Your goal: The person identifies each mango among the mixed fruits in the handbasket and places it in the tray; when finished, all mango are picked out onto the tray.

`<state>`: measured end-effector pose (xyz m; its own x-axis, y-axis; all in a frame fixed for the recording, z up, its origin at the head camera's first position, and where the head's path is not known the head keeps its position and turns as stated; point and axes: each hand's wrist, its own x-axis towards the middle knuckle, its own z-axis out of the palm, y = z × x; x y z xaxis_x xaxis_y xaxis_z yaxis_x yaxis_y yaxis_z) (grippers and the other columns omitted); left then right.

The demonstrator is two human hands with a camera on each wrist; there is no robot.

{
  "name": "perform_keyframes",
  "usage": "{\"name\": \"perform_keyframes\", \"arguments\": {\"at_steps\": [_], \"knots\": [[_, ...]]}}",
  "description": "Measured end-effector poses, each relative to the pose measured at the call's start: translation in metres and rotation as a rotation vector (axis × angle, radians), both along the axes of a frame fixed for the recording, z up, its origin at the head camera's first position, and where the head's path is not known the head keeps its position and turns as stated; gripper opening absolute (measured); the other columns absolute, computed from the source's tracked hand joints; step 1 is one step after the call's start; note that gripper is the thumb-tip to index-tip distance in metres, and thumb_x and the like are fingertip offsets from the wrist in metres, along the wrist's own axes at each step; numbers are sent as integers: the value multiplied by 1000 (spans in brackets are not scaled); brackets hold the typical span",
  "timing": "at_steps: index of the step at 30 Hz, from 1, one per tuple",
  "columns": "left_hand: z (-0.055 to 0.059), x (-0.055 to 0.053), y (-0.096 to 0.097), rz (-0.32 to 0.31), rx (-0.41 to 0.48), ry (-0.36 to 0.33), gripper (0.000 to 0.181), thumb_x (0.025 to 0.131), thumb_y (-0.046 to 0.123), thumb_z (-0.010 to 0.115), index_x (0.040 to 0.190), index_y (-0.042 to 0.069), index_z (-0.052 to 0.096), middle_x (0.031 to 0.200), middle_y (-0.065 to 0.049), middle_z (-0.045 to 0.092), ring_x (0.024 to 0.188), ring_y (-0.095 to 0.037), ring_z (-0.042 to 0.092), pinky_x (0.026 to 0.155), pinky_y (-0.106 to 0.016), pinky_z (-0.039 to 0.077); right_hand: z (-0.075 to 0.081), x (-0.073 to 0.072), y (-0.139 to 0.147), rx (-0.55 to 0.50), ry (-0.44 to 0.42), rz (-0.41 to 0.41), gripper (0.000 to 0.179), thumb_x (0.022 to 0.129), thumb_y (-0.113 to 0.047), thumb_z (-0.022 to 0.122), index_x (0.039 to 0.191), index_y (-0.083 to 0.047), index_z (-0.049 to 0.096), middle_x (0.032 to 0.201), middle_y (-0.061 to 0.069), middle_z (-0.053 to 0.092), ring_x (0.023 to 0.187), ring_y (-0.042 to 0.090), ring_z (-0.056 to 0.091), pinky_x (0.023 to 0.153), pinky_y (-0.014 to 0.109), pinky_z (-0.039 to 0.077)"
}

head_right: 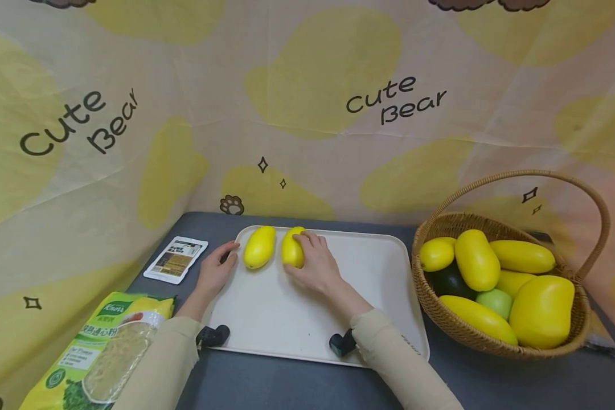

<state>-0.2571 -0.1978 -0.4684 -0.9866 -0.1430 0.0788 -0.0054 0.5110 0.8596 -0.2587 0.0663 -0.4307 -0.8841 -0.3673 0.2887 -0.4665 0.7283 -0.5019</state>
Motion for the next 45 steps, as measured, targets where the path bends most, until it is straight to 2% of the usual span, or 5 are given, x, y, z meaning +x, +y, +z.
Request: {"name": "perform_keyframes", "arguments": {"at_steps": [16,34,40,43,45], "knots": [[2,0,1,2,-2,-16,36,102,16,48,137,10,56,150,-8,43,142,-27,32,116,-44,24,1,3,4,-108,-36,-12,59,84,-28,75,134,-4,53,141,13,48,129,30,41,110,44,34],[1,0,3,-3,7,-14,35,102,17,50,136,11,58,150,-8,44,142,-27,33,116,-44,25,1,3,6,-112,-52,-35,60,85,-32,73,135,-7,52,142,11,47,129,30,41,110,46,35],[2,1,4,1,2,-9,36,102,17,49,136,10,57,150,-8,44,142,-27,33,116,-45,24,12,15,17,-306,-44,-47,35,88,-17,70,121,-8,62,127,8,59,116,30,53,91,42,50],[2,2,3,3,-3,-4,36,102,17,49,136,10,57,150,-8,43,142,-27,32,116,-45,24,27,27,27,-428,-77,-79,17,91,-14,66,108,-11,69,111,2,66,101,24,60,76,35,54],[2,2,1,2,-7,-1,36,102,17,49,137,10,57,150,-8,43,142,-27,32,116,-45,24,40,36,35,-476,-101,-85,12,92,-14,65,103,-11,70,102,0,69,94,21,63,75,31,54]]}}
